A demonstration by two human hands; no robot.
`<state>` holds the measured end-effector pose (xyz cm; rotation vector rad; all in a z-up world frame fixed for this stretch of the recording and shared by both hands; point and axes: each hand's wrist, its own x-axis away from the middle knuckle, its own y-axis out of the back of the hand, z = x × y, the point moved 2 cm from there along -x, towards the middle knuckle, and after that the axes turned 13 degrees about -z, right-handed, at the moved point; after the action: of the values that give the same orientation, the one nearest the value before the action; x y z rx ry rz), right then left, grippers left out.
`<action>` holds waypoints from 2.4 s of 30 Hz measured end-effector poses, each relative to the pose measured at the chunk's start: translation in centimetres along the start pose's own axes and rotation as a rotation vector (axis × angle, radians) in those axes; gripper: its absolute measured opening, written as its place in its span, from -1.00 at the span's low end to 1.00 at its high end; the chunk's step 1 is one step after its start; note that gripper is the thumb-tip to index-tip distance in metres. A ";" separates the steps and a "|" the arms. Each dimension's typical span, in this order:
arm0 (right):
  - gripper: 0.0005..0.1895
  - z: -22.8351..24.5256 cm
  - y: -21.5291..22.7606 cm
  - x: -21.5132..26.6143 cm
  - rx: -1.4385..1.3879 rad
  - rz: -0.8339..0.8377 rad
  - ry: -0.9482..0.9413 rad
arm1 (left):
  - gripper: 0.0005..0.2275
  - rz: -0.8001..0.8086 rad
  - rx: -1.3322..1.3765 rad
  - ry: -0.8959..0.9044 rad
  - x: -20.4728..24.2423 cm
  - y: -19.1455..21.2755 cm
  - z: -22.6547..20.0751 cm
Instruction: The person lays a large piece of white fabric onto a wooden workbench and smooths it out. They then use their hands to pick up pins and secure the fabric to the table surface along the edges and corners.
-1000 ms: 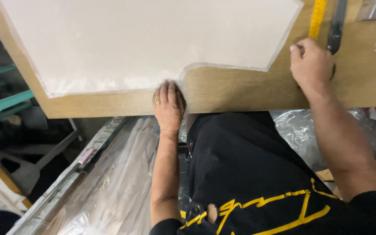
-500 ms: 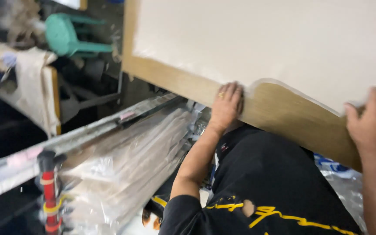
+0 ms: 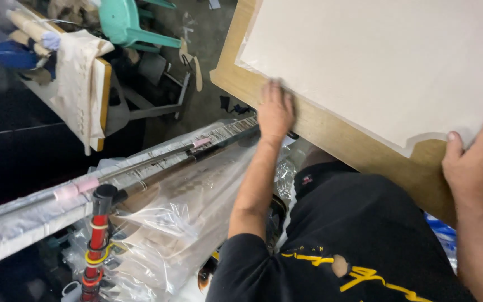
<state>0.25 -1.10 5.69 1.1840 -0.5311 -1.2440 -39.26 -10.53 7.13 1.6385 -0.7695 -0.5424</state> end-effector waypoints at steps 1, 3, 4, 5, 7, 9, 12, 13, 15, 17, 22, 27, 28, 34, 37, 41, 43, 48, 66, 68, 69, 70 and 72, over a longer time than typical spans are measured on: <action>-0.26 1.5 -0.8 -0.5 0.014 0.012 -0.001 | -0.52 0.016 0.009 0.003 -1.6 -0.7 2.7; -0.31 5.0 -2.8 -0.8 -0.015 -0.041 0.098 | -0.51 -0.225 -0.157 -0.288 -4.8 -1.7 8.1; -0.31 6.1 -3.9 -0.7 -0.001 -0.032 0.085 | -0.51 -0.208 -0.150 -0.298 -5.6 -1.6 9.3; -0.29 7.2 -4.9 -0.6 -0.024 -0.047 0.105 | -0.52 -0.240 -0.148 -0.386 -6.2 -1.5 10.3; -0.24 9.2 -6.7 -0.6 -0.036 -0.048 0.122 | -0.52 -0.257 -0.135 -0.470 -7.2 -1.7 12.2; -0.21 11.0 -7.9 -1.4 -0.013 -0.058 0.135 | -0.54 -0.209 -0.151 -0.517 -8.2 -1.9 13.5; -0.04 11.2 -10.1 -0.7 0.001 -0.061 0.146 | -0.61 -0.246 -0.116 -0.563 -9.4 -1.4 14.5; -0.04 11.7 -10.3 -1.2 0.007 -0.058 0.145 | -0.61 -0.241 -0.110 -0.564 -10.2 -1.2 14.8; -0.18 12.1 -10.0 -1.4 0.071 -0.030 0.157 | -0.66 -0.263 -0.030 -0.608 -10.8 -0.7 15.1; -0.30 12.7 -10.9 -1.0 0.024 -0.015 0.174 | -0.67 -0.258 -0.004 -0.671 -11.6 -0.6 15.5; -0.40 16.5 -13.0 0.6 0.055 0.083 0.301 | -0.67 -0.227 0.006 -0.849 -11.4 -0.8 14.7; -0.33 19.8 -16.9 2.5 0.038 -0.033 0.440 | -0.59 -0.355 0.072 -0.923 -10.2 -4.1 14.8; -0.33 19.9 -17.3 2.7 0.036 -0.037 0.434 | -0.59 -0.354 0.069 -0.929 -9.9 -4.6 15.1; -0.44 20.3 -16.9 1.1 0.238 -0.095 0.484 | -0.65 -0.341 0.108 -0.959 -10.8 -1.5 12.7; -0.45 20.8 -16.9 2.2 0.142 -0.099 0.410 | -0.63 -0.331 0.111 -0.952 -9.8 -0.8 12.9; -0.37 20.0 -17.7 2.1 0.103 -0.109 0.402 | -0.59 -0.264 0.068 -0.940 -10.0 -0.8 12.7; -0.37 20.0 -17.6 2.6 0.076 -0.124 0.391 | -0.58 -0.248 0.047 -0.934 -9.4 -1.0 13.0; -0.36 19.8 -17.7 2.6 0.060 -0.110 0.366 | -0.57 -0.314 0.033 -0.921 -8.9 -1.3 12.9; -0.85 20.0 -18.2 -0.4 -0.059 -0.270 0.305 | -0.83 -0.265 0.343 -1.223 -9.6 -6.8 7.0; -0.80 20.0 -18.1 -0.2 -0.074 -0.244 0.293 | -0.86 -0.259 0.336 -1.240 -9.8 -6.5 6.9; -0.74 20.1 -18.1 -0.1 -0.086 -0.218 0.283 | -0.88 -0.254 0.332 -1.256 -9.9 -6.3 6.9; -0.74 20.2 -17.9 -0.2 -0.086 -0.218 0.278 | -0.88 -0.251 0.332 -1.259 -10.0 -6.2 6.8; -0.69 20.3 -17.7 -0.5 -0.061 -0.177 0.277 | -0.89 -0.243 0.270 -1.247 -10.0 -6.2 6.4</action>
<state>-24.79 -6.54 -2.60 1.3471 -0.1856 -1.2101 -49.41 -6.88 -0.84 1.5302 -1.5786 -1.7658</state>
